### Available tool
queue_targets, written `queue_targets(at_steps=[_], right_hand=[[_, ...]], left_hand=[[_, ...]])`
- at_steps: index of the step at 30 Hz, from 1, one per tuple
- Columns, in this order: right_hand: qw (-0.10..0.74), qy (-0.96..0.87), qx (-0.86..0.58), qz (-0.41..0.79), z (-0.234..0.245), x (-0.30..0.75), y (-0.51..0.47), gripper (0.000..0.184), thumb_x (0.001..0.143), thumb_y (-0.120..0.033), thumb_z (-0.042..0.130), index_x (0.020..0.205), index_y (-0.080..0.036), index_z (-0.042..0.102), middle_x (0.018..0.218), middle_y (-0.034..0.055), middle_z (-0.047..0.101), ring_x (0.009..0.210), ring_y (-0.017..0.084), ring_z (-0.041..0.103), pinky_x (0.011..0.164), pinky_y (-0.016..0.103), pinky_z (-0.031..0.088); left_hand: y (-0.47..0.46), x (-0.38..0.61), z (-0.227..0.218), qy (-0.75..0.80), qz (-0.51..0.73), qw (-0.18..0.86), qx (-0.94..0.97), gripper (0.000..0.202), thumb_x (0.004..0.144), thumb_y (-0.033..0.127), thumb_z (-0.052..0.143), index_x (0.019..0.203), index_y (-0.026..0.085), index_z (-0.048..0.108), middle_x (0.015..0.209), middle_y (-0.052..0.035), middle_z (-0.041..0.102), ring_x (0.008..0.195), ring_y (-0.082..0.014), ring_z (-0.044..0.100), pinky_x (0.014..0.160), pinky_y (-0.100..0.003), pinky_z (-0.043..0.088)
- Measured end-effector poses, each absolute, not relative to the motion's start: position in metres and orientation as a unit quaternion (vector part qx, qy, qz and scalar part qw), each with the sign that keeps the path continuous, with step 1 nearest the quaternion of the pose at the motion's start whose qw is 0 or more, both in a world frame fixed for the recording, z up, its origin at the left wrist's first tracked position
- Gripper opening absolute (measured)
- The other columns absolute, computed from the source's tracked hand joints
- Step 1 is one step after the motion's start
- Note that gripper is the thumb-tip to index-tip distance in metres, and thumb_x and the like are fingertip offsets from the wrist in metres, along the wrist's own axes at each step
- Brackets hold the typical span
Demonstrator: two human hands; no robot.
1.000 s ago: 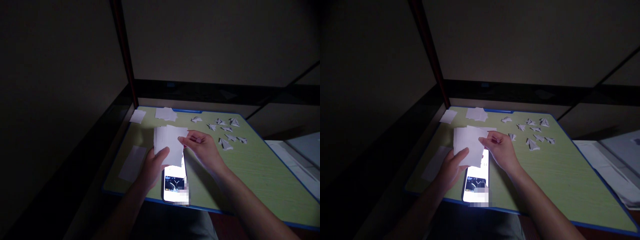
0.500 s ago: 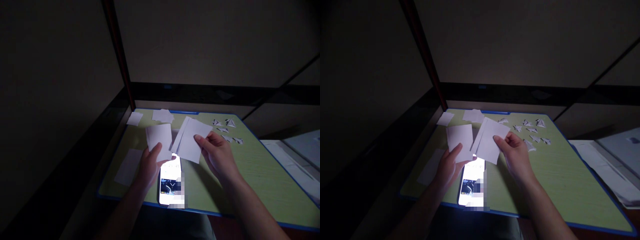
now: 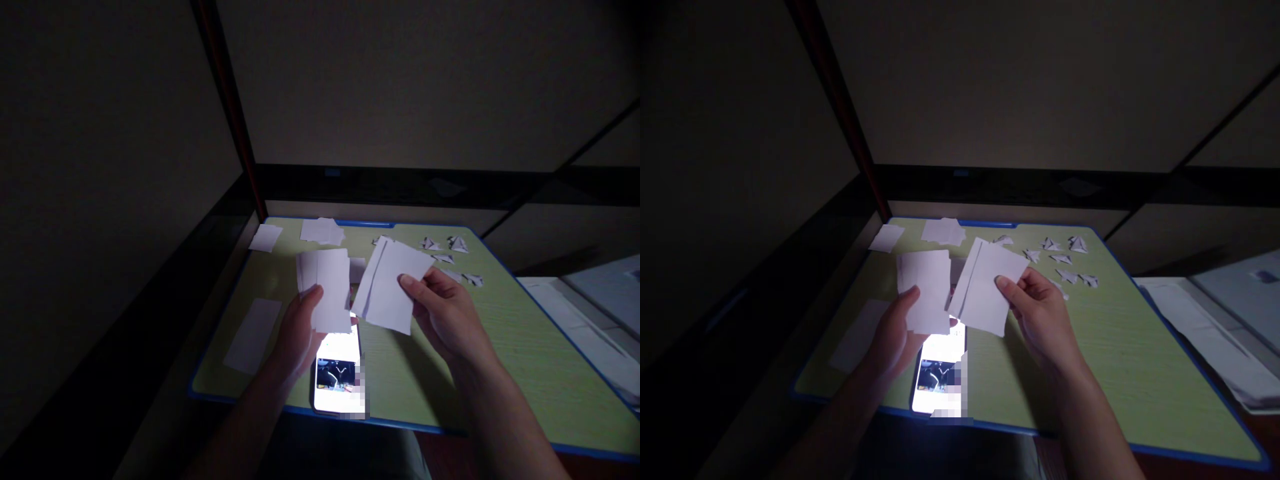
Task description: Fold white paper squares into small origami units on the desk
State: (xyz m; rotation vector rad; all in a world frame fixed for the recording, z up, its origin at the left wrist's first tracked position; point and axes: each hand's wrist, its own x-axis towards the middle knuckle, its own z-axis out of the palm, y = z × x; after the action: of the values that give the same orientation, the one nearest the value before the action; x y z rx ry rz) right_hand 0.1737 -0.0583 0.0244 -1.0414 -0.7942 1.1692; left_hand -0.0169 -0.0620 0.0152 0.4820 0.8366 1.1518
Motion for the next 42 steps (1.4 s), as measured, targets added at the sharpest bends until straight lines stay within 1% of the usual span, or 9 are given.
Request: queue_targets(at_steps=[4, 10, 15, 19, 25, 30, 34, 38, 42], right_hand=[[0.657, -0.309, -0.476, 0.497, 0.022, 0.182, -0.065, 0.02, 0.066, -0.03, 0.08, 0.083, -0.025, 0.072, 0.084, 0.0009, 0.074, 0.069, 0.015, 0.067, 0.065, 0.027, 0.055], [0.63, -0.266, -0.503, 0.528, 0.014, 0.194, -0.081, 0.026, 0.062, -0.034, 0.081, 0.085, -0.028, 0.071, 0.072, 0.0002, 0.073, 0.06, 0.019, 0.067, 0.06, 0.034, 0.057], [0.619, -0.253, -0.522, 0.53, 0.016, 0.202, -0.088, 0.026, 0.061, -0.033, 0.081, 0.084, -0.027, 0.071, 0.071, 0.0008, 0.073, 0.056, 0.019, 0.067, 0.056, 0.033, 0.055], [0.62, -0.25, -0.522, 0.53, 0.021, 0.192, -0.091, 0.03, 0.06, -0.034, 0.082, 0.086, -0.025, 0.071, 0.073, 0.001, 0.073, 0.054, 0.016, 0.064, 0.048, 0.027, 0.05], [0.646, -0.291, -0.507, 0.491, 0.018, 0.161, -0.082, 0.024, 0.059, -0.031, 0.085, 0.072, -0.021, 0.068, 0.063, -0.0032, 0.065, 0.052, 0.01, 0.056, 0.048, 0.022, 0.044], [0.653, -0.349, -0.549, 0.389, 0.016, 0.136, -0.075, 0.02, 0.064, -0.03, 0.081, 0.076, -0.019, 0.068, 0.066, -0.0001, 0.068, 0.058, 0.012, 0.058, 0.052, 0.024, 0.046], [0.639, -0.359, -0.561, 0.384, 0.017, 0.134, -0.076, 0.019, 0.064, -0.03, 0.081, 0.073, -0.019, 0.068, 0.062, -0.0009, 0.068, 0.054, 0.011, 0.057, 0.051, 0.024, 0.046], [0.703, -0.305, -0.534, 0.357, 0.018, 0.168, -0.077, 0.018, 0.063, -0.026, 0.082, 0.075, -0.021, 0.07, 0.077, -0.0017, 0.071, 0.067, 0.01, 0.063, 0.061, 0.022, 0.05], [0.773, -0.197, -0.515, 0.313, 0.024, 0.211, -0.086, 0.013, 0.067, -0.02, 0.079, 0.068, -0.022, 0.067, 0.075, -0.0038, 0.068, 0.07, 0.011, 0.064, 0.071, 0.025, 0.055]], left_hand=[[-0.063, -0.017, 0.022, 0.384, 0.518, 0.73, 0.227, 0.038, 0.076, 0.034, 0.064, 0.106, 0.011, 0.064, 0.092, -0.0121, 0.073, 0.089, -0.029, 0.07, 0.075, -0.039, 0.058], [-0.067, -0.013, 0.023, 0.4, 0.535, 0.698, 0.256, 0.042, 0.075, 0.033, 0.068, 0.111, 0.011, 0.06, 0.083, -0.0108, 0.074, 0.078, -0.0267, 0.072, 0.068, -0.035, 0.056], [-0.067, -0.013, 0.009, 0.438, 0.557, 0.634, 0.308, 0.04, 0.076, 0.037, 0.071, 0.105, 0.012, 0.062, 0.085, -0.0102, 0.073, 0.075, -0.0237, 0.07, 0.064, -0.03, 0.053], [-0.067, -0.009, 0.004, 0.471, 0.566, 0.596, 0.318, 0.04, 0.074, 0.036, 0.073, 0.105, 0.013, 0.062, 0.09, -0.0083, 0.072, 0.08, -0.022, 0.069, 0.069, -0.029, 0.052], [-0.07, 0.002, 0.011, 0.444, 0.575, 0.625, 0.287, 0.037, 0.073, 0.028, 0.073, 0.104, 0.014, 0.061, 0.097, -0.0074, 0.071, 0.09, -0.0218, 0.068, 0.079, -0.03, 0.053], [-0.072, 0.006, 0.013, 0.412, 0.556, 0.659, 0.295, 0.041, 0.072, 0.027, 0.074, 0.109, 0.013, 0.062, 0.099, -0.0097, 0.072, 0.087, -0.0236, 0.069, 0.076, -0.033, 0.055], [-0.072, 0.005, 0.007, 0.417, 0.559, 0.651, 0.3, 0.048, 0.073, 0.024, 0.074, 0.118, 0.016, 0.059, 0.101, -0.0084, 0.071, 0.087, -0.0225, 0.069, 0.075, -0.031, 0.054], [-0.07, -0.001, 0.005, 0.439, 0.577, 0.627, 0.287, 0.049, 0.072, 0.024, 0.074, 0.117, 0.016, 0.058, 0.102, -0.0073, 0.071, 0.092, -0.022, 0.068, 0.078, -0.03, 0.053], [-0.067, -0.008, 0.005, 0.45, 0.571, 0.628, 0.278, 0.045, 0.071, 0.025, 0.075, 0.112, 0.016, 0.06, 0.1, -0.0071, 0.07, 0.093, -0.0228, 0.067, 0.075, -0.03, 0.052]])
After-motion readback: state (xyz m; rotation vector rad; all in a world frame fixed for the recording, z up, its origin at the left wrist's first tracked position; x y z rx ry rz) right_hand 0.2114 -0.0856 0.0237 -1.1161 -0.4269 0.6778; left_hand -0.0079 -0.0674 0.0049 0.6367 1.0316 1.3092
